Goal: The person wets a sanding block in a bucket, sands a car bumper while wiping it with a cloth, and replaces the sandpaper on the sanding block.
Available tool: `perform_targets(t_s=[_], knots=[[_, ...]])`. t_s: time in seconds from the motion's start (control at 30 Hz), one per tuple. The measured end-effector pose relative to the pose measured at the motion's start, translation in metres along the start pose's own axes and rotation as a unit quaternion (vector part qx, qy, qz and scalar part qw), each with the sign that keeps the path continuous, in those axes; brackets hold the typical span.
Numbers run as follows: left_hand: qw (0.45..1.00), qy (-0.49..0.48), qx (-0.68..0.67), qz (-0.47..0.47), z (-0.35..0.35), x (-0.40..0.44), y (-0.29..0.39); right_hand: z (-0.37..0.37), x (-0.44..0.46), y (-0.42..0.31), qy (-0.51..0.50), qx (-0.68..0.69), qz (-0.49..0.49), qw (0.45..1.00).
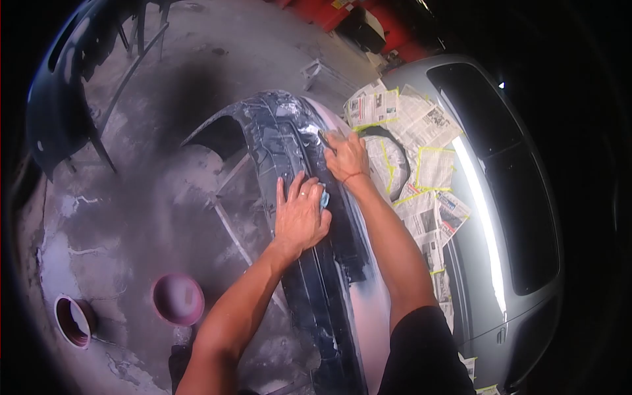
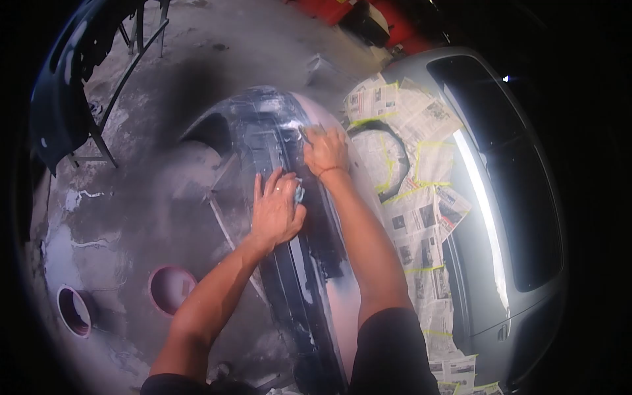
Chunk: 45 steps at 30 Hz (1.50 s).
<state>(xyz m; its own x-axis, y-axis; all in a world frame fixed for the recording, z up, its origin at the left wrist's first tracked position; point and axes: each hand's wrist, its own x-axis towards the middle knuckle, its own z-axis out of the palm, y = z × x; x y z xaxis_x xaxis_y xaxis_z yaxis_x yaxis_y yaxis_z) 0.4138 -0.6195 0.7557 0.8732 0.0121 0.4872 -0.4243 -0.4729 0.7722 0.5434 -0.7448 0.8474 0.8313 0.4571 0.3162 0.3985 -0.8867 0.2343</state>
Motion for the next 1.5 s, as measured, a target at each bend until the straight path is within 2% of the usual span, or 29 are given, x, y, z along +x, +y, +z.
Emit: perform_targets(t_s=[0.07, 0.13, 0.23, 0.33, 0.43, 0.47, 0.53, 0.63, 0.67, 0.77, 0.8, 0.87, 0.93, 1.0, 1.03, 1.1, 1.17, 1.27, 1.33, 1.43, 1.5], knots=[[1.0, -0.02, -0.003, -0.008, -0.001, -0.005, 0.0, -0.015, -0.036, -0.009, -0.029, -0.006, 0.053, 0.998], [1.0, -0.016, -0.022, -0.004, -0.002, 0.003, 0.001, -0.054, -0.095, -0.004, -0.024, 0.022, 0.006, 0.999], [1.0, 0.019, -0.003, 0.011, -0.003, 0.002, 0.001, -0.143, -0.265, -0.043, -0.052, 0.005, 0.08, 0.995], [1.0, -0.011, -0.007, -0.017, -0.005, 0.002, 0.004, -0.206, -0.425, -0.087, -0.099, -0.056, 0.12, 0.986], [1.0, -0.011, -0.01, -0.013, -0.004, 0.002, 0.002, -0.194, -0.406, -0.079, -0.103, -0.038, 0.115, 0.987], [1.0, -0.005, -0.006, -0.014, -0.004, 0.008, -0.001, -0.179, -0.355, -0.065, -0.106, -0.035, 0.083, 0.99], [1.0, -0.004, -0.005, -0.012, 0.0, 0.002, 0.0, -0.125, -0.232, -0.037, -0.062, 0.015, 0.082, 0.995], [1.0, -0.002, 0.004, -0.009, 0.001, 0.001, -0.001, -0.04, -0.062, -0.003, 0.017, 0.024, -0.031, 0.999], [1.0, -0.004, 0.015, -0.011, 0.0, 0.001, 0.0, -0.023, -0.025, -0.002, 0.004, -0.016, -0.008, 1.0], [1.0, -0.009, 0.011, -0.018, 0.0, 0.0, 0.001, -0.023, -0.043, -0.005, 0.028, -0.012, -0.065, 0.997], [1.0, -0.001, 0.01, -0.016, 0.001, 0.0, 0.0, -0.052, -0.085, -0.021, -0.021, -0.013, 0.007, 1.0], [1.0, 0.003, 0.004, -0.01, 0.004, -0.005, -0.001, -0.109, -0.196, -0.033, -0.039, 0.018, 0.038, 0.998], [1.0, 0.001, 0.014, -0.004, -0.002, -0.001, -0.001, -0.17, -0.324, -0.067, -0.063, -0.007, 0.111, 0.992], [1.0, 0.001, 0.005, -0.013, 0.0, -0.001, 0.003, -0.211, -0.447, -0.096, -0.102, -0.098, 0.132, 0.981], [1.0, 0.001, 0.005, -0.02, -0.001, 0.001, 0.002, -0.226, -0.456, -0.111, -0.083, -0.063, 0.12, 0.987], [1.0, -0.013, 0.005, -0.021, 0.0, -0.001, 0.003, -0.216, -0.459, -0.1, -0.121, -0.103, 0.107, 0.981], [0.999, -0.019, 0.006, -0.029, 0.0, 0.004, -0.003, -0.177, -0.367, -0.083, -0.114, -0.086, 0.097, 0.985], [1.0, 0.006, 0.005, -0.012, 0.002, 0.001, -0.003, -0.107, -0.206, -0.047, -0.023, -0.082, 0.053, 0.995], [1.0, 0.008, 0.004, -0.008, 0.008, -0.003, -0.003, -0.074, -0.137, -0.035, 0.011, -0.08, 0.042, 0.996], [1.0, 0.016, 0.018, -0.001, 0.01, -0.008, -0.003, -0.087, -0.154, -0.045, -0.006, -0.094, 0.062, 0.994], [0.999, 0.03, 0.033, 0.008, 0.007, 0.0, -0.006, -0.117, -0.235, -0.065, -0.017, -0.088, 0.054, 0.994]])
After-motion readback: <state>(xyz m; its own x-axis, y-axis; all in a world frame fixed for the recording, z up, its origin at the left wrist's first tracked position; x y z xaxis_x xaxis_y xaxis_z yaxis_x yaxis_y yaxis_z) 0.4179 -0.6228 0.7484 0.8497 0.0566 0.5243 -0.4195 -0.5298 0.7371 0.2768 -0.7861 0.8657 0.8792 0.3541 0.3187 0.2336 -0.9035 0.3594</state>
